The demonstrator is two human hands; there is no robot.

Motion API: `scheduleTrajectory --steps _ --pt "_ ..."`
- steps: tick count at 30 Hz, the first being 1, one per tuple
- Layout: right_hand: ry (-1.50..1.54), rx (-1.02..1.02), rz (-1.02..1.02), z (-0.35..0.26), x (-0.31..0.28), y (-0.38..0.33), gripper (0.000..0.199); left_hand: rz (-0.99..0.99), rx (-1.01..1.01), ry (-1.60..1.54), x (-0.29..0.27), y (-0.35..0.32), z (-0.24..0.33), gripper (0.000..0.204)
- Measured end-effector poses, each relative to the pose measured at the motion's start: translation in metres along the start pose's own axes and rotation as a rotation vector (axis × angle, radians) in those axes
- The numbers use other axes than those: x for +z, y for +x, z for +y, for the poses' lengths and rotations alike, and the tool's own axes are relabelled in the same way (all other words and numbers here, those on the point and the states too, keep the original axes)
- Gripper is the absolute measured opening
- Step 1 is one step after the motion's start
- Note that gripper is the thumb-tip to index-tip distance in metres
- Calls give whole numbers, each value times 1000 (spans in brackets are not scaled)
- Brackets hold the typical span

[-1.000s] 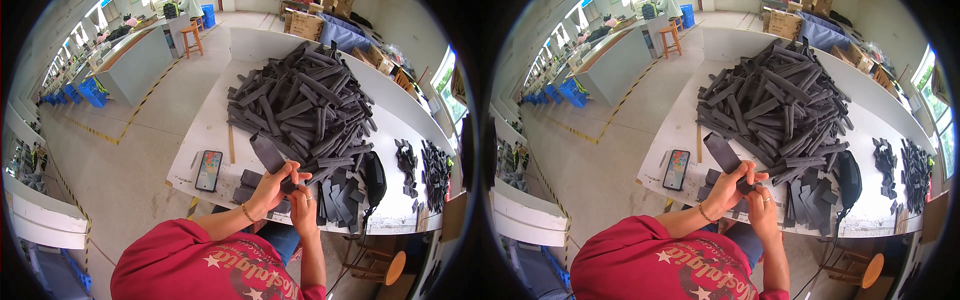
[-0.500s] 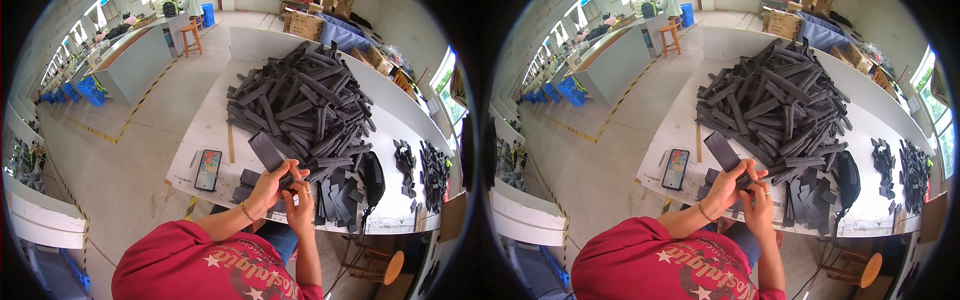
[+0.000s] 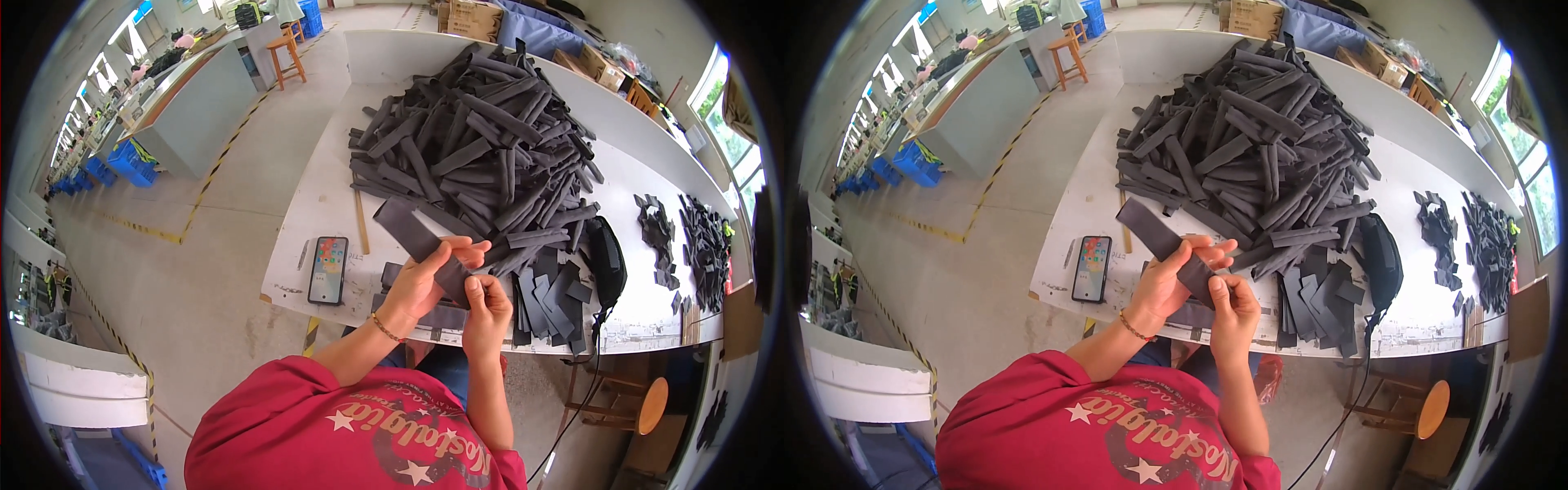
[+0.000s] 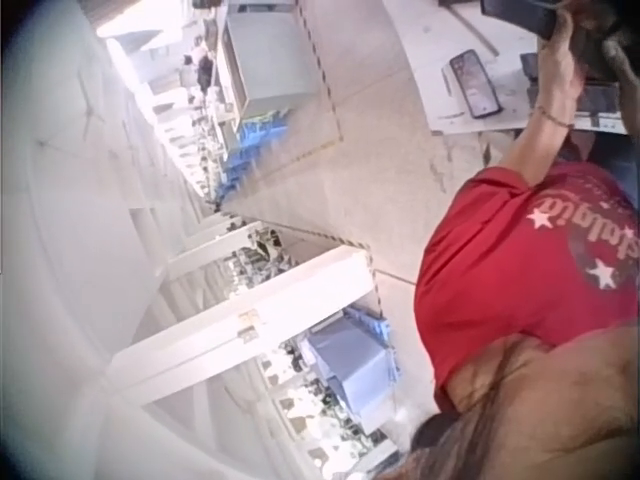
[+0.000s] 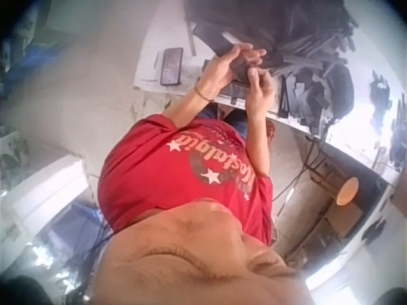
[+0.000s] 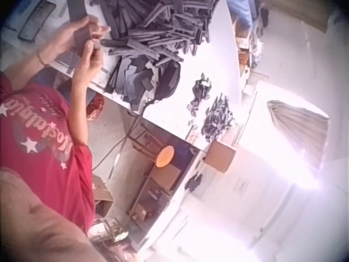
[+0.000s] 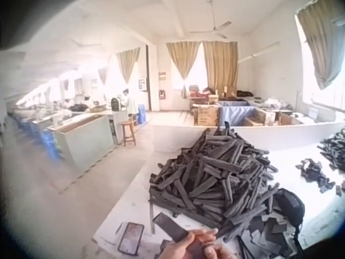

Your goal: The recorder sorts through a pile of long grey foam or fabric strips on a workbench, grouping them together.

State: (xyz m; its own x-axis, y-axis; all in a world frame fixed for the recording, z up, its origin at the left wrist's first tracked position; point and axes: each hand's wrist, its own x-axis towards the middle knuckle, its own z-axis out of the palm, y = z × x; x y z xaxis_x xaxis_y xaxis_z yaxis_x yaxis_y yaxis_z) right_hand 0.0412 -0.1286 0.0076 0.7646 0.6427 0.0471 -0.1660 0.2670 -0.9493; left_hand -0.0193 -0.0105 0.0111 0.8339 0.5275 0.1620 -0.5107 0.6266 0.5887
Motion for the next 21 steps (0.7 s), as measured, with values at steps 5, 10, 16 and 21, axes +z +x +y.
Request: scheduleTrajectory --steps 5,10,16,21 --pt "-569 -543 59 -12 -5 1 11 284 82 61 -33 -3 29 32" --pt "-295 -173 2 -4 -8 6 9 341 62 -25 -39 -18 37 29" --pt "-421 -5 -27 34 -50 34 12 557 -27 801 -70 -32 44 19" --pt "-754 12 40 57 -42 34 17 472 305 1515 -104 -40 24 13"
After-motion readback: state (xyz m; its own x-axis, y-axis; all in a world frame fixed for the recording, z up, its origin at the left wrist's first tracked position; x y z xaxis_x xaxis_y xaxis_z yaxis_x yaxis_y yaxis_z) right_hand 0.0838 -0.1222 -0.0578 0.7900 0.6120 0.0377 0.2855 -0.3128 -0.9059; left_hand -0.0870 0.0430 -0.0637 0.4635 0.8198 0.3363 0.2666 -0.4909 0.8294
